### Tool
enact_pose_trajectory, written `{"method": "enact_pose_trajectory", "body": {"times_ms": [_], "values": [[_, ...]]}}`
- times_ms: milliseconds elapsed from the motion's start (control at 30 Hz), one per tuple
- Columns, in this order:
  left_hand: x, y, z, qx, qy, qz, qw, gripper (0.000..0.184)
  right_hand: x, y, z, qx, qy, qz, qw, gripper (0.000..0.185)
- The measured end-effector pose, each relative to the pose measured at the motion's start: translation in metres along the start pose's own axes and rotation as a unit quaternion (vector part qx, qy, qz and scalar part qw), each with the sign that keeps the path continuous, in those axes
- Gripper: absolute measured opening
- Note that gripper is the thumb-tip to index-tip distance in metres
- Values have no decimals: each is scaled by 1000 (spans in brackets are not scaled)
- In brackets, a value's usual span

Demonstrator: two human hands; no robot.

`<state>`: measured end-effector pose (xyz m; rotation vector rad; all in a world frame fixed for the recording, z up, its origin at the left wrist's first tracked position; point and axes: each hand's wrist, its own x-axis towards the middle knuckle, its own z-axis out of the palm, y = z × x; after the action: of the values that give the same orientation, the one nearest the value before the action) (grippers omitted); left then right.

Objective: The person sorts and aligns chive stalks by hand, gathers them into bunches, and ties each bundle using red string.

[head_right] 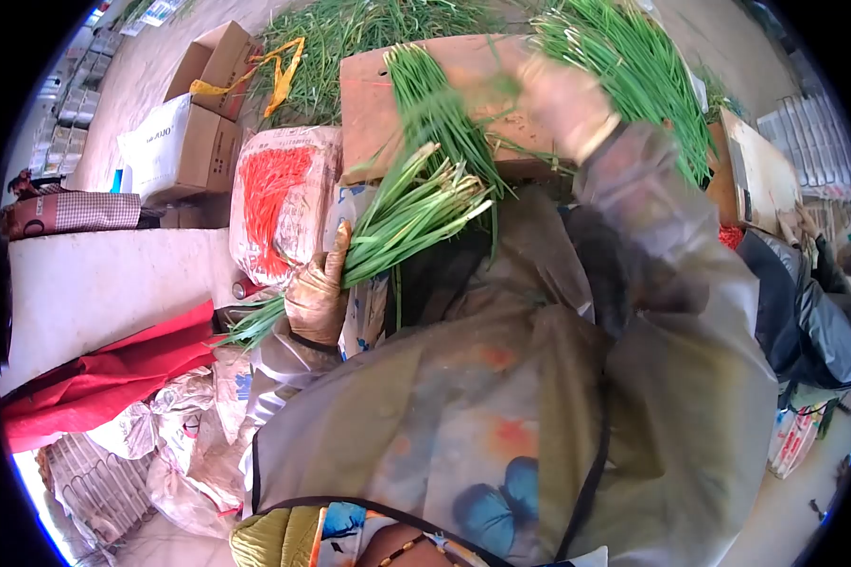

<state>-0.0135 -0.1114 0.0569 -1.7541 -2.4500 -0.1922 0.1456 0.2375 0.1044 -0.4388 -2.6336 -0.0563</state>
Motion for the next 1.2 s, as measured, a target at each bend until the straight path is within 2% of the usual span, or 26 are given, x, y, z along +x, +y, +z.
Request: {"method": "enact_pose_trajectory", "body": {"times_ms": [33, 67, 100, 133, 167, 233, 267, 300, 333, 400, 433, 467, 500, 600, 633, 700, 767, 800, 833, 900, 933, 967, 1033, 1100, 1133, 1200], "values": [[-1, -2, 0, 0, 3, -4, 1000, 77, 29, 2, -22, 5, -74, 128, 989, 31], [-4, -3, 0, -9, 7, -11, 1000, 77, 51, 24, -25, 3, -12, 156, 988, 33], [-7, -4, 0, -19, 10, -18, 1000, 77, 89, 24, -57, -10, 12, 192, 981, 47], [-8, -4, -1, -20, -3, -32, 999, 77, 110, 50, -47, -33, 84, 224, 970, 41], [-10, -2, -2, -19, -4, -37, 999, 77, 129, 68, -32, -30, 83, 220, 972, 41], [-9, -3, -3, -19, 3, -34, 999, 78, 159, 92, -14, -287, 17, 269, 919, 30], [-11, -4, 3, 11, -1, -34, 999, 77, 152, 52, -27, -294, 73, 193, 933, 30], [-10, -4, 3, 9, 3, -38, 999, 77, 158, 21, -46, -248, -78, 189, 947, 35], [-11, -4, 4, 7, 0, -40, 999, 77, 152, -15, -61, -105, -176, 217, 955, 36], [-10, -1, 4, 18, -6, -49, 999, 73, 90, -11, -12, 65, -147, -18, 987, 29], [-9, -1, 5, 16, -9, -48, 999, 73, 70, -27, -7, 183, -248, 0, 951, 27], [-7, -2, 5, -15, -3, -41, 999, 72, 51, -43, -1, 288, -343, 42, 893, 25], [-5, -2, 5, -46, 1, -33, 998, 72, 38, -69, -20, 278, -401, 47, 872, 23], [-4, 0, 7, -97, -9, -19, 995, 71, 11, -70, -1, 208, -233, -88, 946, 12], [-4, 0, 11, -132, -16, -13, 991, 71, 12, -66, -9, 171, -236, -60, 955, 12], [-5, 3, 11, -155, -41, -27, 987, 70, 8, -39, -11, -14, -47, -66, 997, 11], [-5, 5, 8, -150, -16, -15, 988, 70, 11, -5, -24, -156, -52, 26, 986, 8], [-6, 7, 7, -150, -15, -15, 989, 70, 5, 0, -40, -170, -98, 46, 980, 9], [-8, 8, 8, -115, -10, -21, 993, 69, -1, -4, -38, -170, -96, 46, 980, 9], [-5, 11, 8, -81, -1, -19, 997, 68, -15, -12, -33, 78, -29, -31, 996, 15], [-5, 13, 8, -94, 4, -20, 995, 68, -16, -30, -46, 33, -100, -120, 987, 20], [-5, 15, 8, -107, 6, -20, 994, 68, -5, -60, -63, 139, -237, 36, 961, 26], [-7, 18, 10, -117, 4, -12, 993, 68, -25, -62, -18, 117, -190, -2, 975, 33], [-7, 20, 9, -150, -22, -10, 988, 80, -17, -67, -10, 228, -381, 53, 895, 39], [-7, 21, 7, -148, -23, -8, 989, 80, -14, -67, -8, 270, -364, 61, 889, 37], [-8, 25, 2, -228, -41, -18, 973, 83, -5, -67, -8, 333, -344, 94, 873, 31]]}}
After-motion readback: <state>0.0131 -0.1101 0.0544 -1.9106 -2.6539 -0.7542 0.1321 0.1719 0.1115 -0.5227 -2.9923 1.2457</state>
